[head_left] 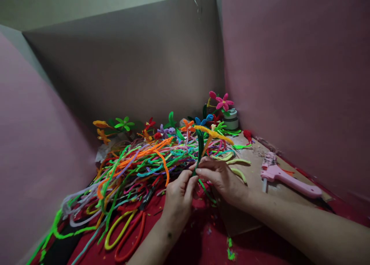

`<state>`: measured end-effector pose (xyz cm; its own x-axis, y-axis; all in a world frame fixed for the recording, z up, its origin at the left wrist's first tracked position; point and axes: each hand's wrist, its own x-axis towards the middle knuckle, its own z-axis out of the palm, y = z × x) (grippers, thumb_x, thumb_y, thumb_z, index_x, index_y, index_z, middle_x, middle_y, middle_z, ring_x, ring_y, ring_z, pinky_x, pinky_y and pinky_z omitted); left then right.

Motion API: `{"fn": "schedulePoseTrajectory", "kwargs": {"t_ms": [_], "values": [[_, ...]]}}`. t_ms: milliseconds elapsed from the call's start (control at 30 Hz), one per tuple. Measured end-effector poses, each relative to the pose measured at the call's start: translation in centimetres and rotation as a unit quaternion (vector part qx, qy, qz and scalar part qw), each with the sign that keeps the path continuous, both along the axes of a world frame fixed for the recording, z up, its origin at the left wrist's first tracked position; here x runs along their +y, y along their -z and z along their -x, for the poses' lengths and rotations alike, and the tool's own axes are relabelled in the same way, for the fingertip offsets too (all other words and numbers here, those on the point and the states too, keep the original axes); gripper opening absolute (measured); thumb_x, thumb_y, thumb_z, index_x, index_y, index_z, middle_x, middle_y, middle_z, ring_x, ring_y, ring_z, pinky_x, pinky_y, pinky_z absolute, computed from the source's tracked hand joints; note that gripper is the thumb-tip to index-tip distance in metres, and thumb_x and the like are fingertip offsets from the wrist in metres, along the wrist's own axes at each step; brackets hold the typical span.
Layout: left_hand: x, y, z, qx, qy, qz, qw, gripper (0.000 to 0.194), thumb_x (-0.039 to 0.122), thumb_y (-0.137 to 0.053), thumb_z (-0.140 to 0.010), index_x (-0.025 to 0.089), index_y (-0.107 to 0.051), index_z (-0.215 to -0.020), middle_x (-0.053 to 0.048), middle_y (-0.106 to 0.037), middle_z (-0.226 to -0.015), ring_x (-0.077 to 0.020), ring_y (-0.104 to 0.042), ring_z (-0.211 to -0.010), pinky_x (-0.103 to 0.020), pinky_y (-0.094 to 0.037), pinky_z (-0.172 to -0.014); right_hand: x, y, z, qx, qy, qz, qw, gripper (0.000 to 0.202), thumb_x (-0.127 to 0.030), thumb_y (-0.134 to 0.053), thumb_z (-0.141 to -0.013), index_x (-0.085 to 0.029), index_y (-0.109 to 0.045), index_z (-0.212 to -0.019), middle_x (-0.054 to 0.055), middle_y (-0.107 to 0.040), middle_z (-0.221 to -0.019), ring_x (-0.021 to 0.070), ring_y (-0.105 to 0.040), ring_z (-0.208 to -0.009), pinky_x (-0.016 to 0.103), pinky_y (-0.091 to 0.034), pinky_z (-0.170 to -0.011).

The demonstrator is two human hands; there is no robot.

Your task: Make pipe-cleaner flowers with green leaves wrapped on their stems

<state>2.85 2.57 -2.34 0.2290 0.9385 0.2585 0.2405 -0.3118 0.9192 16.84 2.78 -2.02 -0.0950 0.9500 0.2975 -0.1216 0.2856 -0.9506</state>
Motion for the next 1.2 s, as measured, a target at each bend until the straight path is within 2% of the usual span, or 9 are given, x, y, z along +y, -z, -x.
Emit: {"fn": "schedulePoseTrajectory", "kwargs": {"t_ms": [100,200,433,533,667,767,867,1033,1200], "values": [[-0.2,0.0,0.0,0.012,-0.014,-0.020,1.000,0.015,0.029,-0.055,-0.080,0.018,-0.064,-0.075,0.003,-0.051,-0.052,-0.0082,-0.046,-0.044,-0.020,-0.035,-0.047,0.0,0.1,0.0,-0.010,-0.017,-0.020,1.000,0.018,-0.022,-0.054,-0.076,-0.019,-0.071,-0.076,0.002,-0.063,-0.081,0.0187,-0.055,-0.088,0.032,-0.037,-0.085],[-0.1,-0.3,0.3,-0.082,0.055,0.103,0.990,0.016,0.029,-0.054,-0.081,0.017,-0.062,-0.073,0.003,-0.053,-0.050,-0.0065,-0.046,-0.038,-0.017,-0.033,-0.040,0.1,0.3,0.0,0.020,-0.051,-0.013,0.998,0.018,-0.024,-0.055,-0.078,-0.019,-0.071,-0.083,0.001,-0.063,-0.076,0.0172,-0.056,-0.081,0.032,-0.040,-0.080],[0.5,0.1,0.7,-0.340,0.311,0.294,0.837,0.020,0.030,-0.056,-0.080,0.014,-0.062,-0.070,0.009,-0.038,-0.035,-0.0029,-0.022,-0.022,-0.017,-0.030,-0.025,-0.4,0.4,0.3,0.089,-0.131,-0.036,0.987,0.016,-0.021,-0.057,-0.077,-0.019,-0.071,-0.084,-0.001,-0.059,-0.069,0.0135,-0.054,-0.071,0.028,-0.041,-0.075],[0.5,0.0,0.6,-0.294,0.262,0.271,0.878,0.018,0.029,-0.055,-0.081,0.014,-0.063,-0.077,0.007,-0.044,-0.039,-0.0033,-0.029,-0.024,-0.016,-0.031,-0.030,-0.2,0.6,0.4,0.090,-0.103,-0.029,0.990,0.014,-0.020,-0.056,-0.077,-0.018,-0.069,-0.073,-0.001,-0.058,-0.066,0.0131,-0.052,-0.068,0.027,-0.041,-0.071],[0.0,-0.2,-0.1,-0.110,0.071,0.114,0.985,0.017,0.025,-0.056,-0.081,0.017,-0.063,-0.094,0.003,-0.056,-0.057,-0.0071,-0.051,-0.047,-0.017,-0.040,-0.048,0.1,0.7,0.2,0.061,-0.054,-0.002,0.997,0.017,-0.020,-0.053,-0.078,-0.018,-0.069,-0.078,0.000,-0.061,-0.068,0.0152,-0.055,-0.071,0.027,-0.041,-0.070],[-0.5,0.0,-0.4,-0.022,-0.024,-0.021,0.999,0.010,0.023,-0.058,-0.079,0.017,-0.065,-0.082,0.004,-0.052,-0.056,-0.0068,-0.049,-0.051,-0.016,-0.039,-0.051,0.1,0.6,0.2,0.038,-0.028,-0.005,0.999,0.018,-0.020,-0.055,-0.076,-0.020,-0.071,-0.083,0.001,-0.065,-0.076,0.0180,-0.057,-0.082,0.028,-0.042,-0.075],[-0.4,-0.1,-0.2,-0.048,0.010,0.027,0.998,0.013,0.024,-0.055,-0.081,0.016,-0.061,-0.073,0.004,-0.051,-0.050,-0.0057,-0.046,-0.043,-0.016,-0.036,-0.044,-0.1,0.4,0.3,0.040,-0.063,0.000,0.997,0.020,-0.025,-0.055,-0.078,-0.020,-0.071,-0.088,0.000,-0.064,-0.067,0.0178,-0.058,-0.076,0.031,-0.042,-0.077],[0.0,-0.7,0.3,-0.262,0.181,0.259,0.912,0.016,0.026,-0.053,-0.083,0.015,-0.056,-0.072,0.006,-0.047,-0.042,-0.0025,-0.032,-0.027,-0.014,-0.030,-0.031,-0.2,0.1,0.0,0.066,-0.099,0.007,0.993,0.023,-0.028,-0.054,-0.080,-0.019,-0.070,-0.094,0.000,-0.061,-0.065,0.0147,-0.056,-0.069,0.030,-0.042,-0.074],[-0.3,-0.6,0.4,-0.386,0.293,0.338,0.807,0.014,0.020,-0.048,-0.085,0.013,-0.056,-0.076,0.010,-0.036,-0.043,0.0009,-0.011,-0.024,-0.013,-0.033,-0.025,0.2,0.3,-0.3,0.099,-0.152,0.007,0.983,0.022,-0.023,-0.057,-0.078,-0.020,-0.069,-0.096,-0.001,-0.061,-0.066,0.0135,-0.056,-0.066,0.029,-0.042,-0.071]]}}
